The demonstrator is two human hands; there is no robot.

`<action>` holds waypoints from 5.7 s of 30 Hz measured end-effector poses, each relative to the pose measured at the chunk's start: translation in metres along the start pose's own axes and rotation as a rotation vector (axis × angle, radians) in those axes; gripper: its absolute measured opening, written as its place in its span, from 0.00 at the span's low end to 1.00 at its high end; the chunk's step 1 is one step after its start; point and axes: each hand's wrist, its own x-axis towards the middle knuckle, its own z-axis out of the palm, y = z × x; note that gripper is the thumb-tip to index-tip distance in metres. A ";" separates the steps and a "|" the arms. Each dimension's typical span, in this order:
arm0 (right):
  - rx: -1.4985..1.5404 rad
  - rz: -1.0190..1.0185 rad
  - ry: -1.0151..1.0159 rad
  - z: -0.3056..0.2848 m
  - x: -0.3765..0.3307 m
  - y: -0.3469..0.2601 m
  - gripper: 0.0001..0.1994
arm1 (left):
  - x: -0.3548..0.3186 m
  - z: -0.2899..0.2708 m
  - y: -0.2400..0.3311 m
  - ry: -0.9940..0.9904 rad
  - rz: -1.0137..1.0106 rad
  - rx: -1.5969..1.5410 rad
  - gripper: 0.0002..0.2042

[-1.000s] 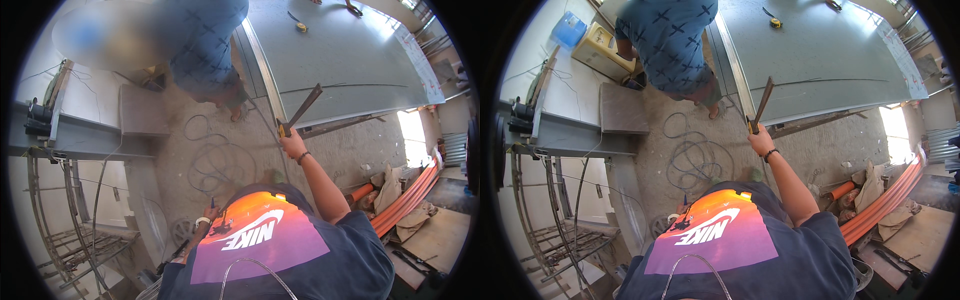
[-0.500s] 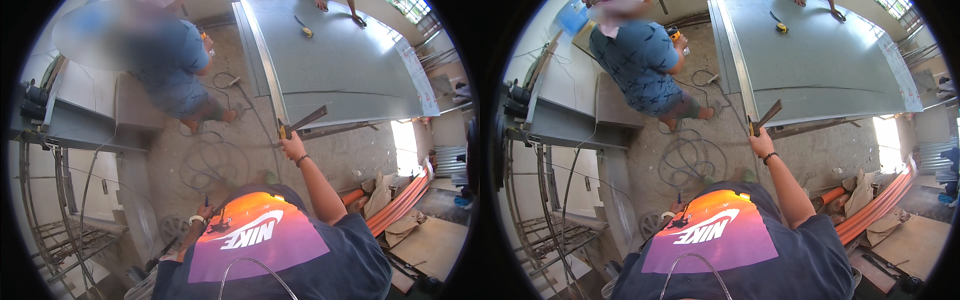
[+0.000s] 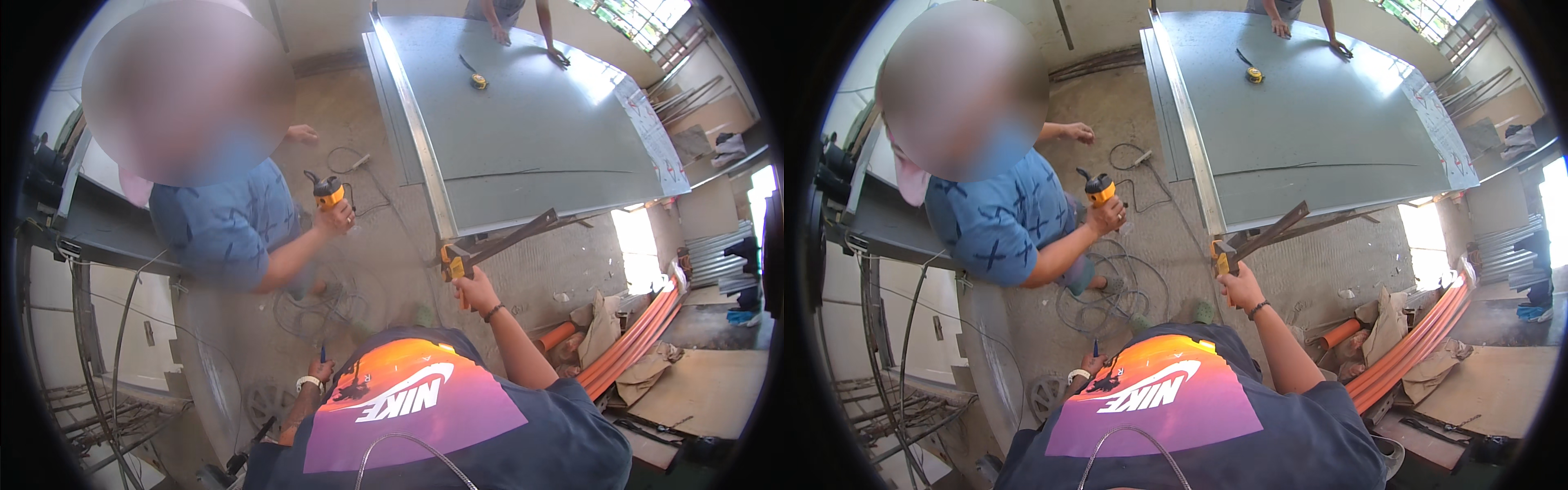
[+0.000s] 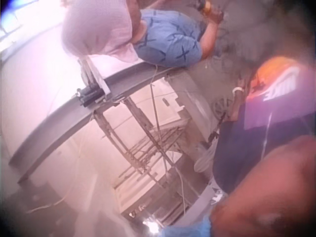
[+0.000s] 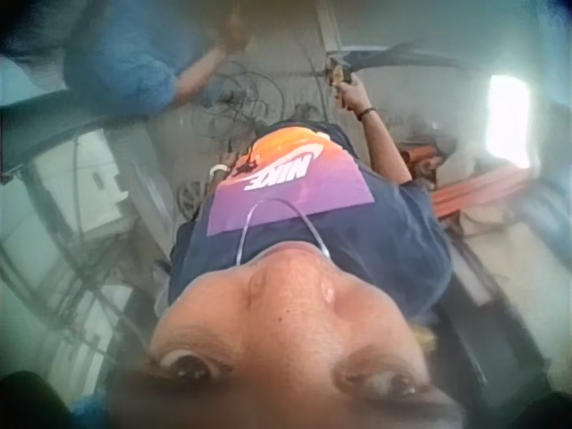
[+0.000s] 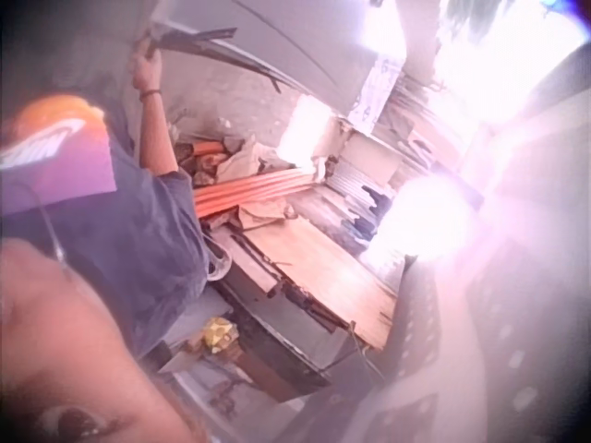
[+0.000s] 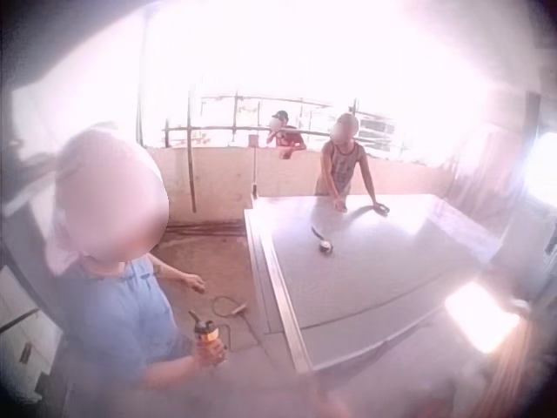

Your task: The person cleans a large grey metal sheet with a brush, then positions a metal frame on it. They use a clamp to secure the frame while another person assists in holding the sheet steady.

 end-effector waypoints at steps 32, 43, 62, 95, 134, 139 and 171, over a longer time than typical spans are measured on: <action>-0.851 0.110 0.466 -0.310 -0.144 0.218 0.44 | -0.042 0.193 0.049 0.008 -0.192 -0.009 0.12; -0.497 0.174 0.779 -0.383 -0.135 0.202 0.44 | 0.022 0.262 0.126 -0.149 0.147 0.506 0.27; -0.718 -0.039 1.063 -0.667 -0.016 0.096 0.43 | -0.062 0.462 0.689 -0.595 0.772 0.065 0.13; -1.104 -0.474 0.425 -1.050 0.423 -0.026 0.37 | -0.002 0.508 0.763 1.090 0.530 -0.358 0.08; -0.697 -0.688 0.751 -0.900 0.404 -0.147 0.14 | -0.063 0.650 0.838 0.241 0.919 0.337 0.22; -0.875 -0.612 0.428 -0.854 0.421 -0.120 0.12 | -0.065 0.638 0.798 0.214 0.631 0.088 0.18; -0.551 -0.631 0.634 -0.850 0.473 -0.116 0.13 | -0.072 0.686 0.479 0.213 -0.195 -0.242 0.19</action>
